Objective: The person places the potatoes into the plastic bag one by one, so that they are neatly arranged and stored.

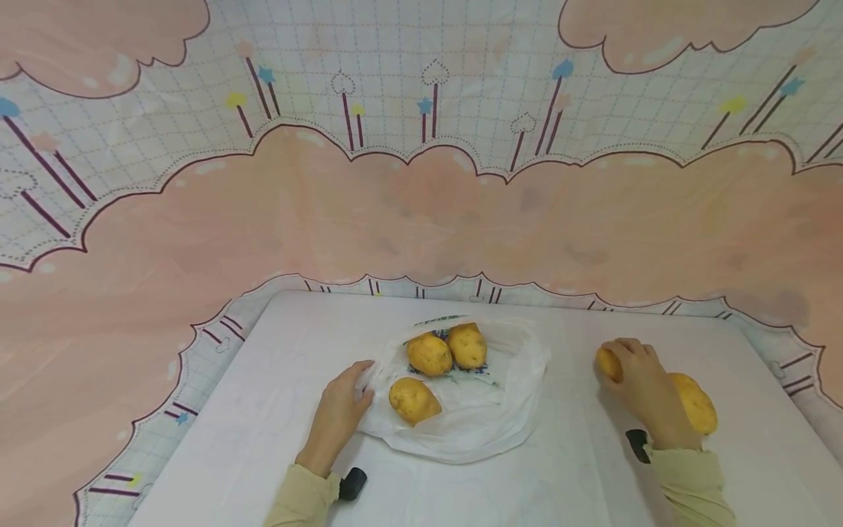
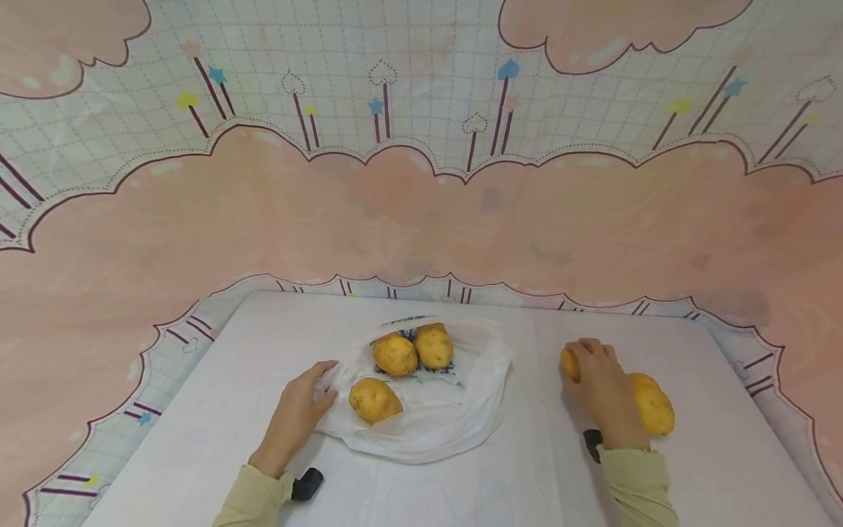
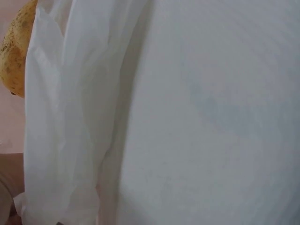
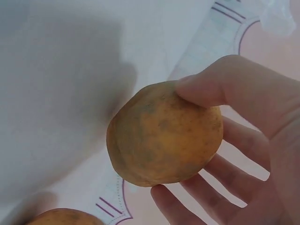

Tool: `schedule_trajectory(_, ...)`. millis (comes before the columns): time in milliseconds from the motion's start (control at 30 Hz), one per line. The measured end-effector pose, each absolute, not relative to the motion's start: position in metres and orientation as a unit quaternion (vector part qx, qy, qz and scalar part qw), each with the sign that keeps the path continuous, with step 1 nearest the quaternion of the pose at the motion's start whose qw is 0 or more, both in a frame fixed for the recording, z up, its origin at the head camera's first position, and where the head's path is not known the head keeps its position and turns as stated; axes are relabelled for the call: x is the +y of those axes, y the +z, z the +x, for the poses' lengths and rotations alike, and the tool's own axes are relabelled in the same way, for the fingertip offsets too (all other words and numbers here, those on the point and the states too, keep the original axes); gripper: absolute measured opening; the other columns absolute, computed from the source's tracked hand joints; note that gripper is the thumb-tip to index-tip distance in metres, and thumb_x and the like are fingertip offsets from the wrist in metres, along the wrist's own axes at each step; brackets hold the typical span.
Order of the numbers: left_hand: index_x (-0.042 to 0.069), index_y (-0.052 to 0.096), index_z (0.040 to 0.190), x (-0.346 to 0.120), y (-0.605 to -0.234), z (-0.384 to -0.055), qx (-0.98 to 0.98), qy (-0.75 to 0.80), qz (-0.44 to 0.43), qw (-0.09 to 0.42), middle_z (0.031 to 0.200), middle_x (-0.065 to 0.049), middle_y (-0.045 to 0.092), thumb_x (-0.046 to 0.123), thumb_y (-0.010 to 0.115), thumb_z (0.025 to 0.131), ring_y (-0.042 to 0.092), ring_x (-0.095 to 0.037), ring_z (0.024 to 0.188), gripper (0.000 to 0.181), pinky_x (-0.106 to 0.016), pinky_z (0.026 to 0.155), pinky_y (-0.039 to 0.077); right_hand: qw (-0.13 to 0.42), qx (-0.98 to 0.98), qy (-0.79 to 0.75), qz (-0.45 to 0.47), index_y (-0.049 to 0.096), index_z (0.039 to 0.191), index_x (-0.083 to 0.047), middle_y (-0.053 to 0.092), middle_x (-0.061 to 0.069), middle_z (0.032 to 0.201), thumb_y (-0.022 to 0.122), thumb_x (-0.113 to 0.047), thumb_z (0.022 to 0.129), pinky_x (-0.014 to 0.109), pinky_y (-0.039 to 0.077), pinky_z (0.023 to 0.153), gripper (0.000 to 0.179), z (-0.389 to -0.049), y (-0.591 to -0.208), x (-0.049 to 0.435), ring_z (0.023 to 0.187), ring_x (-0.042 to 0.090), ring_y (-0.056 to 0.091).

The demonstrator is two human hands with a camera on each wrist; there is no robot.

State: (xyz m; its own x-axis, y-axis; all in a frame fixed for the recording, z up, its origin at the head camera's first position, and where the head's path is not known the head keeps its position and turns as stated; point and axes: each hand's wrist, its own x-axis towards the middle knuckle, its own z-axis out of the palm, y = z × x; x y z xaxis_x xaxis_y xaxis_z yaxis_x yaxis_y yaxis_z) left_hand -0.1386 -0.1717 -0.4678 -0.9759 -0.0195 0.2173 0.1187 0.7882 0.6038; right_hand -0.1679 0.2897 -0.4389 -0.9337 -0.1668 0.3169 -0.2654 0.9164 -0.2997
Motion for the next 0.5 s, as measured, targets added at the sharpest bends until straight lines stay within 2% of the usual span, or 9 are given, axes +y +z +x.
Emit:
schedule_trajectory(100, 0.003, 0.061, 0.129, -0.172, -0.468, -0.139, -0.940, -0.323, -0.027, 0.107, 0.127, -0.017, 0.066, 0.002, 0.073, 0.086, 0.062, -0.035, 0.119, 0.045, -0.050, 0.101, 0.050, 0.150, -0.966, 0.175, 0.117, 0.061, 0.115, 0.010, 0.056, 0.033, 0.117, 0.077, -0.002, 0.076, 0.064, 0.048, 0.089, 0.044, -0.167, -0.437, 0.286, 0.104, 0.051, 0.051)
schedule_trajectory(367, 0.003, 0.062, 0.127, -0.171, -0.469, -0.138, -0.941, -0.316, -0.032, 0.115, 0.124, -0.018, 0.067, 0.001, 0.074, 0.085, 0.063, -0.036, 0.116, 0.044, -0.050, 0.099, 0.051, 0.131, -0.966, 0.192, 0.109, 0.062, 0.121, 0.005, 0.056, 0.031, 0.122, 0.072, -0.016, 0.087, 0.062, 0.048, 0.087, 0.041, -0.168, -0.424, 0.272, 0.108, 0.049, 0.050)
schedule_trajectory(500, 0.003, 0.062, 0.128, -0.170, -0.469, -0.139, -0.942, -0.313, -0.033, 0.115, 0.124, -0.018, 0.067, 0.001, 0.073, 0.085, 0.063, -0.036, 0.116, 0.044, -0.050, 0.098, 0.051, 0.126, -0.964, 0.205, 0.109, 0.062, 0.122, 0.004, 0.056, 0.030, 0.124, 0.072, -0.018, 0.086, 0.059, 0.049, 0.084, 0.043, -0.167, -0.416, 0.264, 0.108, 0.046, 0.050)
